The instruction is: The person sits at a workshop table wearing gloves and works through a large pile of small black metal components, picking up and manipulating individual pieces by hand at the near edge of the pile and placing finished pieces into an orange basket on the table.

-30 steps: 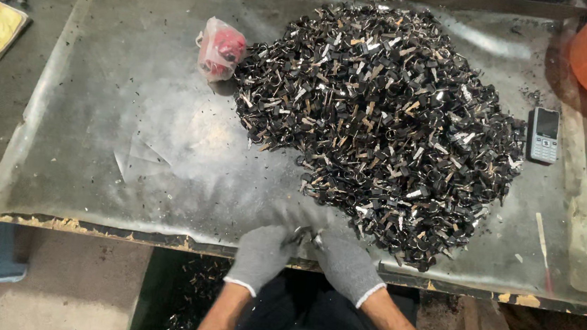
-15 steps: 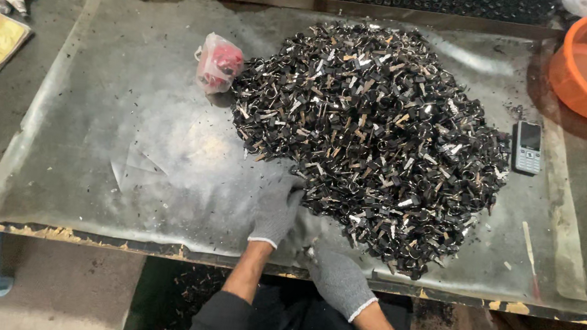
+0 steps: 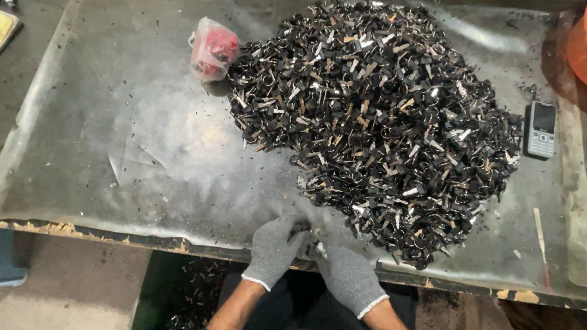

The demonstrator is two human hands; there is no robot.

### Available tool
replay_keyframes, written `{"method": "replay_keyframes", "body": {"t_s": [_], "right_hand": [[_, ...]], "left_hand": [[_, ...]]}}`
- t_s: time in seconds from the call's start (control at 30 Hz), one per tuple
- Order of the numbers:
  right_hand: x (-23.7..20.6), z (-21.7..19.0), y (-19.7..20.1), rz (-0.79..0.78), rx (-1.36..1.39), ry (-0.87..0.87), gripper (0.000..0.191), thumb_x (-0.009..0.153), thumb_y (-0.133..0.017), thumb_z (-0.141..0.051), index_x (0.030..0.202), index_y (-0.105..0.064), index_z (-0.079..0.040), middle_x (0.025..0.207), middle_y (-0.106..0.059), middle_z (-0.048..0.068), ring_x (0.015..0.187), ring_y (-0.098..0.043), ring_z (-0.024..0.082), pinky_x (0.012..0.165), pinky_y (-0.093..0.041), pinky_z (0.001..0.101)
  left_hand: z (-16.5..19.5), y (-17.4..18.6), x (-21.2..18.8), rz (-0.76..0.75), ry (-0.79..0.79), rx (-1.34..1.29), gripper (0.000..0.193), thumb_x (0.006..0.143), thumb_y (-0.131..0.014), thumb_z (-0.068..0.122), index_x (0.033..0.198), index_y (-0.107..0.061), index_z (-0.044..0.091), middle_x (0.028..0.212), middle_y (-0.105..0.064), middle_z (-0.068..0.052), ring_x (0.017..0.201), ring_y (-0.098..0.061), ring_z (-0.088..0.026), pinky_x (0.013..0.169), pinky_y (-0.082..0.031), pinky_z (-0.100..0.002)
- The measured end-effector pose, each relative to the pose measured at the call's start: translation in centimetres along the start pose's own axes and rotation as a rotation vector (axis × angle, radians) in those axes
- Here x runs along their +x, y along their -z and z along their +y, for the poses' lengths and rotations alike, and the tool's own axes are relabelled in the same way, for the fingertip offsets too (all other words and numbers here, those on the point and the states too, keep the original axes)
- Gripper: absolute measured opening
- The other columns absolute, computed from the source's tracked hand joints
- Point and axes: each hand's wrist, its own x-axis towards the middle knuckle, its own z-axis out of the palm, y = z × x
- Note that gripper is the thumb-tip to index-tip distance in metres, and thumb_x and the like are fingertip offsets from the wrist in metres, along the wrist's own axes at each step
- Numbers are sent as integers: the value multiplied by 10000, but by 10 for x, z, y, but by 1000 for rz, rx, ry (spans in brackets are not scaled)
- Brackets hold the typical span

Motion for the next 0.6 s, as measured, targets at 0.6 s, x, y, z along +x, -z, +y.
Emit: {"method": "replay_keyframes", "body": {"t_s": [0.6], "right_hand": [[14,-28,16,175,36,97,505,927,-628,-211,1372,-478,-25,1059,-705,260,953,-713,431,814,-577,522]], "left_hand": [[-18,-10,-3,69,-313,201,162,823,-706,163,973,-727,105,904,-716,-112,849,-700,-340,746,-544,-471]]}}
